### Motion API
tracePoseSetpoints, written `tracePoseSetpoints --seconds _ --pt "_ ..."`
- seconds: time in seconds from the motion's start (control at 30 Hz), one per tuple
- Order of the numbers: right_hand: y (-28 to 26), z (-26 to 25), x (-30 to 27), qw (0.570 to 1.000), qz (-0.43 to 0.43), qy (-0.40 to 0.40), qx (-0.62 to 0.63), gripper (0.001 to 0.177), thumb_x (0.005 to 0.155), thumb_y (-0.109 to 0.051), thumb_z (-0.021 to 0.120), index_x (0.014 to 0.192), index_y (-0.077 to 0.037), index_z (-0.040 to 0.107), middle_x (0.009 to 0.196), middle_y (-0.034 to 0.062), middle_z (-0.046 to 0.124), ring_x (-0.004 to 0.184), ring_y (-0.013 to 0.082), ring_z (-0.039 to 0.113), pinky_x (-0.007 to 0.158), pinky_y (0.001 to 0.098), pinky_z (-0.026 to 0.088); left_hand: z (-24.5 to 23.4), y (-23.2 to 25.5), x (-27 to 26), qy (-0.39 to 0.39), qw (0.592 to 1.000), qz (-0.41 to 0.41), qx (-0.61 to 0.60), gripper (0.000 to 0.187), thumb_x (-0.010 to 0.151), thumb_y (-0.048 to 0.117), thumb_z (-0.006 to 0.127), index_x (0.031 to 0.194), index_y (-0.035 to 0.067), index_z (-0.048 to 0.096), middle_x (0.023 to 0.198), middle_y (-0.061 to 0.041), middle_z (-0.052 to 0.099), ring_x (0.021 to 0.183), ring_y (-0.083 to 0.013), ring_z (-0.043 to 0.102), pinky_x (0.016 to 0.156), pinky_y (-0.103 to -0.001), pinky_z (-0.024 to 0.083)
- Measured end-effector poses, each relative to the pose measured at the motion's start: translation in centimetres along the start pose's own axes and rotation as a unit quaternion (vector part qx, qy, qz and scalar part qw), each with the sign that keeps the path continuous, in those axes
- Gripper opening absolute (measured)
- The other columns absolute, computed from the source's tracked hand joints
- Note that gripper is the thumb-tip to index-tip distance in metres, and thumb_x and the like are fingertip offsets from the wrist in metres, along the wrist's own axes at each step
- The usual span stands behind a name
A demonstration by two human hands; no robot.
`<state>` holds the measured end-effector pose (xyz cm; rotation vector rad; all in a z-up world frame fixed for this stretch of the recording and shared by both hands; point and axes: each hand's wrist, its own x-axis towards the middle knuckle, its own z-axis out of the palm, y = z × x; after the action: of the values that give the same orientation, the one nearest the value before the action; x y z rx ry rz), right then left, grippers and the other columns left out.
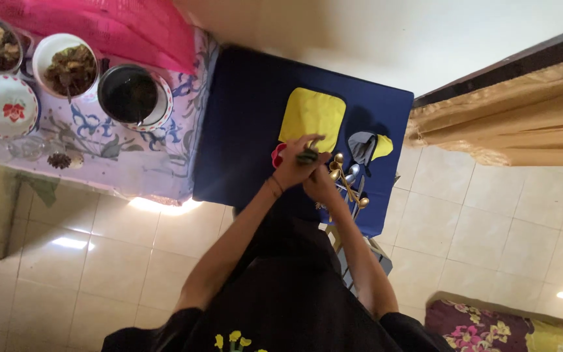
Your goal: Cleaning metal spoons with a cloth and placing them into a container.
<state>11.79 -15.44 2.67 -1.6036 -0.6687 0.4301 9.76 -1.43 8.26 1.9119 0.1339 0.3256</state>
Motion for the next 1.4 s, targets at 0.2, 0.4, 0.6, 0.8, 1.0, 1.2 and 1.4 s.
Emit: tracePoseSetpoints --seconds 0.2,0.4,0.6,0.8,1.0,1.2,1.4 --pt "4.4 -3.9 2.6 0.987 0.113 -0.057 -0.103 0.015 0.090 0.000 0.057 0.096 0.002 0.071 0.088 0.0089 0.069 0.082 0.0187 0.063 0.073 0.0353 0.052 -3.1 -1.5 5.9 -0.117 0.979 0.156 0.060 0.051 0.076 0.036 0.093 0.117 0.016 0.070 0.126 -0.013 0.073 0.105 -0.0308 0.065 0.094 -0.040 0.051" --pt "17.9 -4.0 1.8 0.983 0.125 -0.094 -0.098 0.018 0.102 0.000 0.051 0.090 0.008 0.061 0.071 0.0085 0.052 0.064 0.0159 0.046 0.059 0.0316 0.039 -3.8 -0.3 5.3 -0.172 0.978 -0.040 -0.113 0.089 0.073 0.027 0.089 0.145 0.017 0.038 0.109 -0.011 0.071 0.101 -0.0297 0.074 0.084 -0.038 0.061" --pt "9.6 -2.5 3.5 0.944 0.299 -0.119 -0.070 0.018 0.103 -0.010 0.058 0.097 0.006 0.066 0.078 0.0079 0.061 0.069 0.0153 0.050 0.060 0.0363 0.042 -1.3 -6.3 3.0 -0.166 0.985 -0.038 -0.014 0.046 0.084 0.015 0.083 0.123 0.014 0.058 0.098 -0.014 0.074 0.095 -0.0322 0.076 0.082 -0.040 0.060" --pt "8.1 -2.9 3.4 0.971 0.234 -0.050 -0.023 0.024 0.093 -0.011 0.073 0.113 0.002 0.070 0.098 0.0069 0.073 0.086 0.0134 0.064 0.077 0.0340 0.054 0.1 -8.2 2.4 -0.190 0.981 0.043 0.014 0.033 0.083 0.004 0.075 0.113 0.012 0.064 0.101 -0.011 0.074 0.097 -0.0356 0.072 0.083 -0.042 0.057" --pt "2.9 -4.5 3.5 0.978 0.168 -0.069 -0.102 0.039 0.089 -0.018 0.077 0.126 -0.006 0.069 0.111 0.0088 0.076 0.103 0.0164 0.071 0.089 0.0349 0.055 0.3 -9.6 2.6 -0.219 0.972 0.082 0.034 0.032 0.083 -0.002 0.071 0.112 0.011 0.064 0.101 -0.012 0.074 0.100 -0.0350 0.070 0.086 -0.044 0.056" --pt "0.3 -3.3 4.3 0.973 0.142 -0.089 -0.158 0.043 0.084 -0.025 0.083 0.118 -0.003 0.067 0.105 0.0116 0.075 0.094 0.0240 0.073 0.083 0.0380 0.057 -0.9 -7.0 3.1 -0.262 0.964 0.044 0.016 0.034 0.083 0.003 0.080 0.112 0.010 0.064 0.101 -0.012 0.074 0.097 -0.0316 0.072 0.085 -0.040 0.057" --pt "4.9 -3.1 3.8 0.965 0.151 -0.062 -0.206 0.031 0.081 -0.013 0.082 0.107 0.000 0.070 0.099 0.0139 0.073 0.085 0.0276 0.072 0.076 0.0376 0.058 -0.6 -8.7 2.8 -0.267 0.964 0.007 0.003 0.037 0.078 -0.014 0.069 0.108 0.009 0.068 0.106 -0.010 0.076 0.103 -0.0283 0.073 0.089 -0.037 0.059"
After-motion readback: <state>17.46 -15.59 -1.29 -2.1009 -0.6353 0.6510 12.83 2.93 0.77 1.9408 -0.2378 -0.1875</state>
